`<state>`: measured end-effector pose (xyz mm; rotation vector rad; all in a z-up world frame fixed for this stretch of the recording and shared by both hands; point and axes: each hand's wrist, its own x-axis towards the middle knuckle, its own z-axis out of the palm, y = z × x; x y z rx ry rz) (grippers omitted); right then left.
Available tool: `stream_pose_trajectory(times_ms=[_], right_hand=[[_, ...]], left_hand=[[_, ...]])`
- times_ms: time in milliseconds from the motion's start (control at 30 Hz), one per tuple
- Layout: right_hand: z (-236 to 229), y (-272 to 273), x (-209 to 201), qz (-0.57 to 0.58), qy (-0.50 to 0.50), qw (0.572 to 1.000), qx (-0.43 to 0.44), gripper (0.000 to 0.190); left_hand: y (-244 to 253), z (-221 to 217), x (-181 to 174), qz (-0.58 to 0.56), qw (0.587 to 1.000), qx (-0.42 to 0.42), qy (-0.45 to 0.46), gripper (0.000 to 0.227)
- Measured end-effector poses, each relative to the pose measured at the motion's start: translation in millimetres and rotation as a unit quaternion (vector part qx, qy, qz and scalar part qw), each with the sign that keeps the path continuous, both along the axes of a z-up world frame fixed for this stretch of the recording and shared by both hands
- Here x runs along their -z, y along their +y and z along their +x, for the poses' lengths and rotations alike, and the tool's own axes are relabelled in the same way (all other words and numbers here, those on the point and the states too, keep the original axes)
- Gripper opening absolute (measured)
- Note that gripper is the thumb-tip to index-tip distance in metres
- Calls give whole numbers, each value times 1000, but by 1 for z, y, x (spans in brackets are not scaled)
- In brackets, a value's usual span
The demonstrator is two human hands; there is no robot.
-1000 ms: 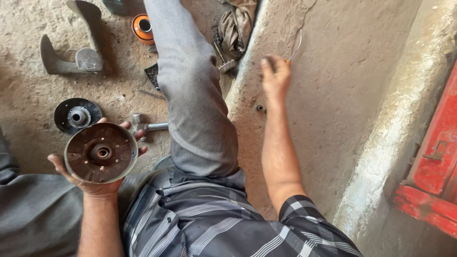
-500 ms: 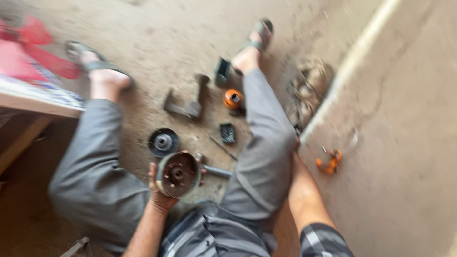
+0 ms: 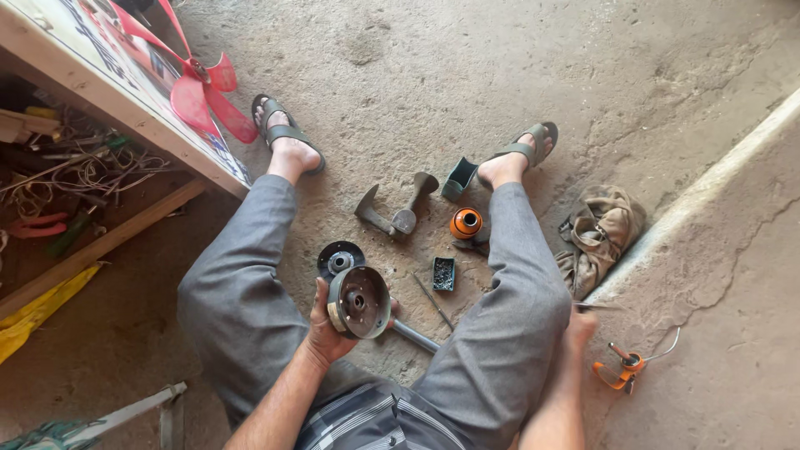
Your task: The person sits on the floor and assembles a circular metal component by inserting small pins and tapping them with a hammer. They repeatedly pick up pins from a small container, place them into holes in the part, and use a hammer to secure them.
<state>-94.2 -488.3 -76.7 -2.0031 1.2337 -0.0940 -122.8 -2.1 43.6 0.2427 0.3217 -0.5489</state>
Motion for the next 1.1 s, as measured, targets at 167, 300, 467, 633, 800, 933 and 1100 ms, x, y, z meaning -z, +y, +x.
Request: stream_pose_trajectory(times_ms=[167, 300, 467, 633, 800, 933, 1100], right_hand=[[-3, -18, -119, 210, -487, 838, 128, 28], [-6, 47, -203, 380, -565, 732, -35, 46], [1, 162, -232, 474, -493, 714, -151, 50], [12, 245, -229, 506, -461, 684, -252, 53], [13, 267, -224, 499, -435, 693, -285, 57], [8, 273, -218, 467, -423, 710, -315, 60], [4, 276, -218, 479, -393, 725, -301, 64]], left_hand=[[0, 13, -10, 6, 999, 6, -37, 103], [-13, 33, -25, -28, 994, 14, -107, 111], [-36, 50, -54, -35, 991, 10, -132, 112], [-42, 50, -82, -6, 991, 1, -136, 113], [-35, 41, -86, 63, 990, 4, -129, 117], [-35, 37, -84, 65, 990, 8, -128, 119], [-37, 34, -78, 114, 982, 9, -148, 125]])
